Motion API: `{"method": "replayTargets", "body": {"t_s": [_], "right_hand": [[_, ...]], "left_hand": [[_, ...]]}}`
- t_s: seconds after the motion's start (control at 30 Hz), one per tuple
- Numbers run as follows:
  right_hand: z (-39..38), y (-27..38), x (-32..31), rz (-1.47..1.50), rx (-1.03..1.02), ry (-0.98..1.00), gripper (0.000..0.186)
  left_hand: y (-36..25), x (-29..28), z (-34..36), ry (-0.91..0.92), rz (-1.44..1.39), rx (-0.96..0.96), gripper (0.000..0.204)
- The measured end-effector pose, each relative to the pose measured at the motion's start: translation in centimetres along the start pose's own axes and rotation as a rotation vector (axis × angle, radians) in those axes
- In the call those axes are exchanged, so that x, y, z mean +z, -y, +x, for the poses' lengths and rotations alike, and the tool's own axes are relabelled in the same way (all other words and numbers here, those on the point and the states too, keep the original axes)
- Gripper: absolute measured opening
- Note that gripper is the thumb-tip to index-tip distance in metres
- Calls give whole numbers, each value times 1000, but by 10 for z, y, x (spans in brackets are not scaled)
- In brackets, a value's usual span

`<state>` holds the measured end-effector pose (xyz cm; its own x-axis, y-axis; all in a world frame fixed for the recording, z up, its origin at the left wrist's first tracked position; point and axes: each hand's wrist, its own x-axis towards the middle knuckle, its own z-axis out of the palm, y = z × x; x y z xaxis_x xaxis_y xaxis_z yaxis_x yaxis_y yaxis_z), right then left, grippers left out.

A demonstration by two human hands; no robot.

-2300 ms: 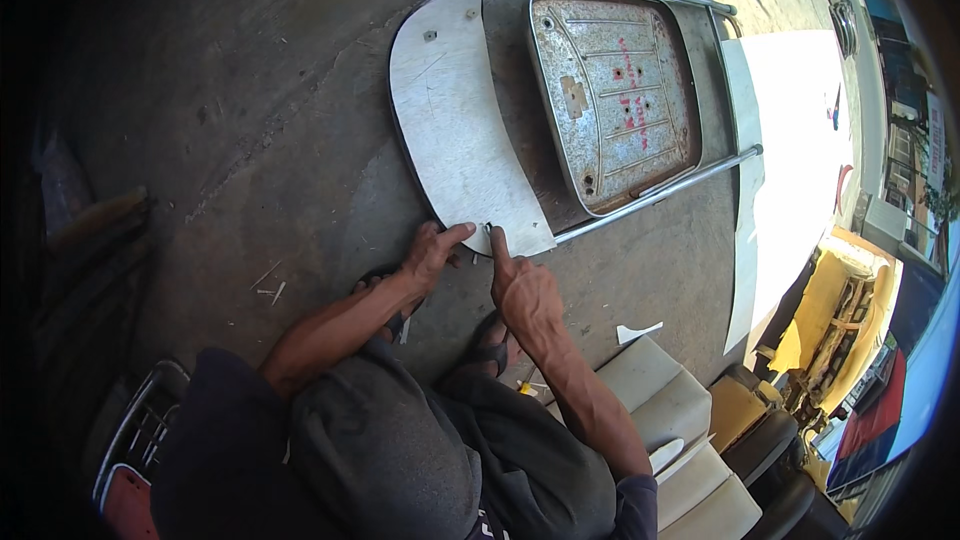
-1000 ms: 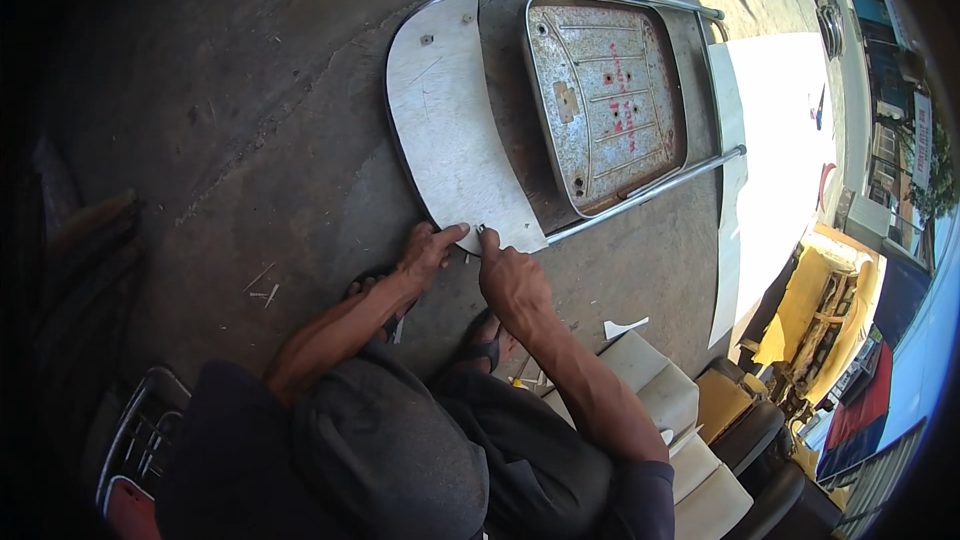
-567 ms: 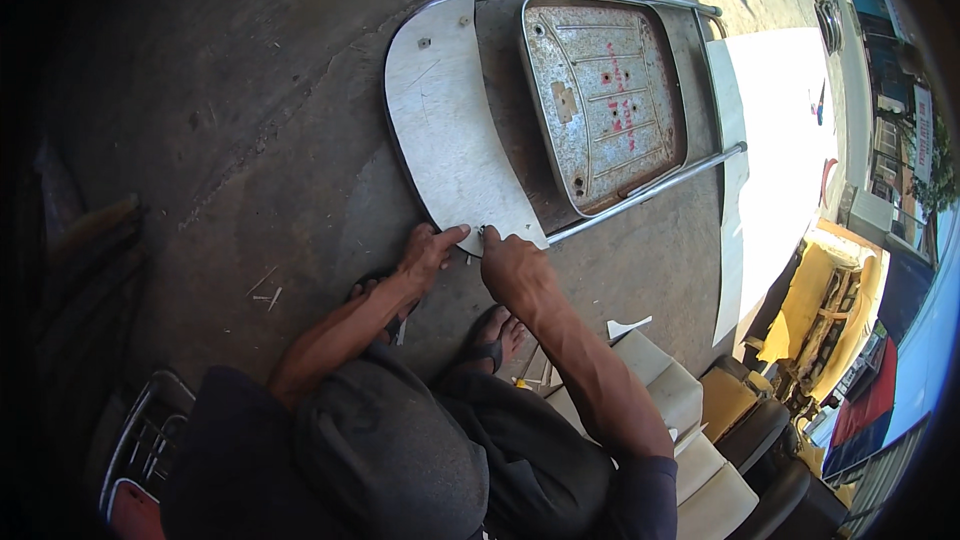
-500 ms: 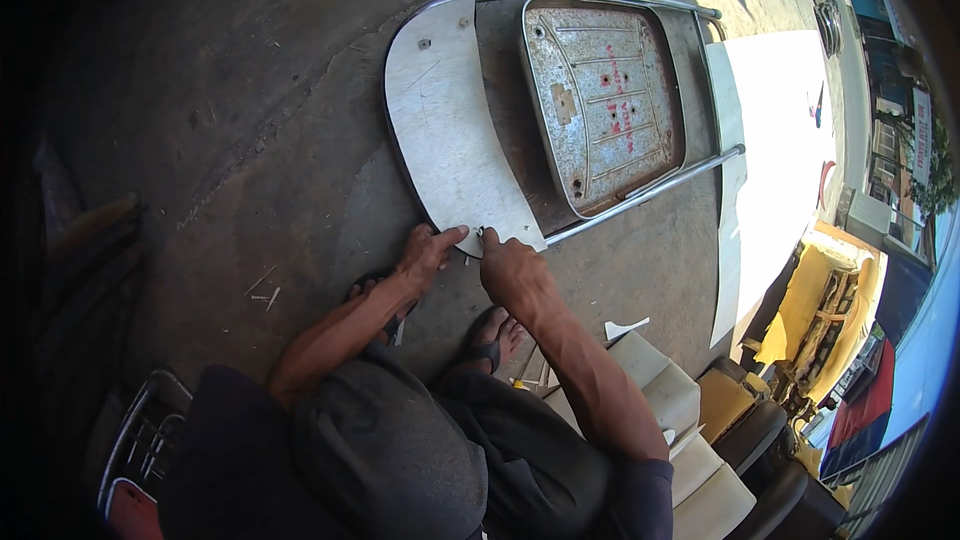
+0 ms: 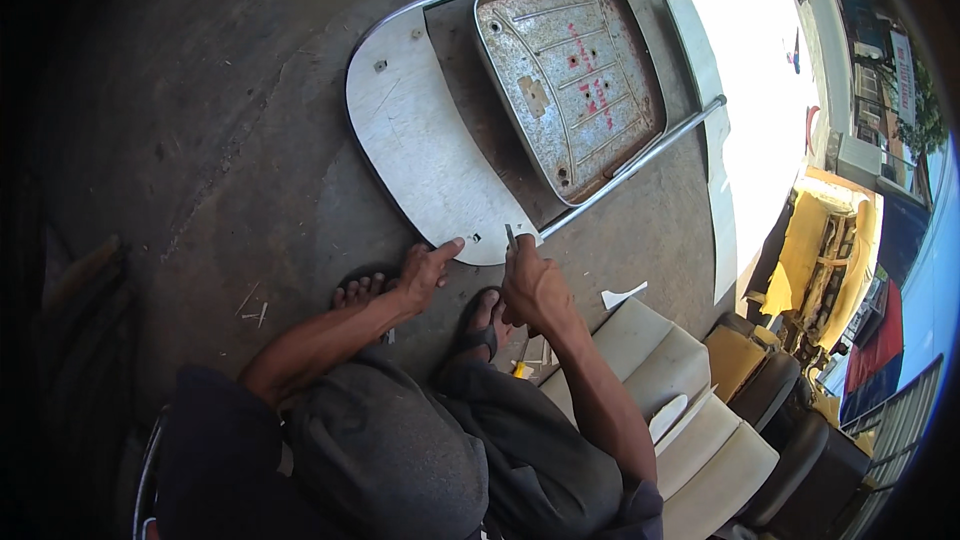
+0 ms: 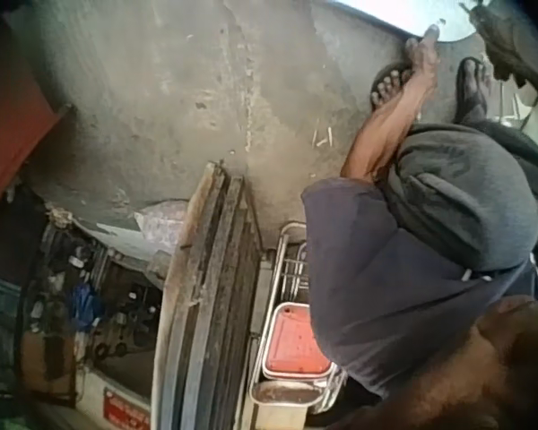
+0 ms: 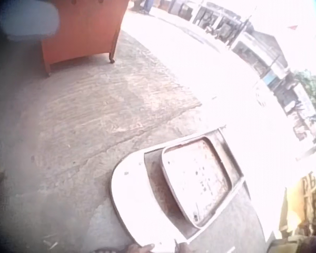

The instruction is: The person unscrews the wooden backrest from a folding chair using a screwdriver and then aligns and screws a wooden panel onto the front of the chair base.

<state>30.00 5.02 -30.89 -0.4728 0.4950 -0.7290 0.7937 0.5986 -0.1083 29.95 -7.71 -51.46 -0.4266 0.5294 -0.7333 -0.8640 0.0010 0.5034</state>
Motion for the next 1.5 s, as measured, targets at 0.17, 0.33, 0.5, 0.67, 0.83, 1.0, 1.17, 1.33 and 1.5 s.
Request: {"method": "replayTargets", "body": {"t_s": [0.17, 0.33, 0.5, 0.67, 0.83, 1.0, 1.17, 1.33, 1.5], "right_hand": [[16, -59, 25, -79, 88, 114, 35], [22, -95, 40, 106, 274, 76, 38], [36, -110, 55, 43, 198, 14, 40], [46, -106, 52, -30, 191, 32, 42], [54, -71, 31, 87, 372, 211, 42], [69, -74, 16, 70, 342, 324, 41], [94, -93, 16, -33, 268, 441, 39], [76, -92, 26, 5, 242, 331, 39], [67, -88, 58, -60, 200, 123, 37]], "left_hand": [[35, 36, -2, 163, 37, -213, 39], [46, 69, 0, 286, -27, -353, 32], [54, 65, 9, 237, 27, -376, 33], [48, 70, 14, 219, 28, -344, 32], [52, 61, 23, 206, 50, -375, 34], [65, 57, 33, 285, 43, -327, 42], [70, 55, 40, 291, 53, -319, 48], [43, 58, 29, 289, 65, -321, 56], [62, 50, 44, 308, 163, -380, 52]]}}
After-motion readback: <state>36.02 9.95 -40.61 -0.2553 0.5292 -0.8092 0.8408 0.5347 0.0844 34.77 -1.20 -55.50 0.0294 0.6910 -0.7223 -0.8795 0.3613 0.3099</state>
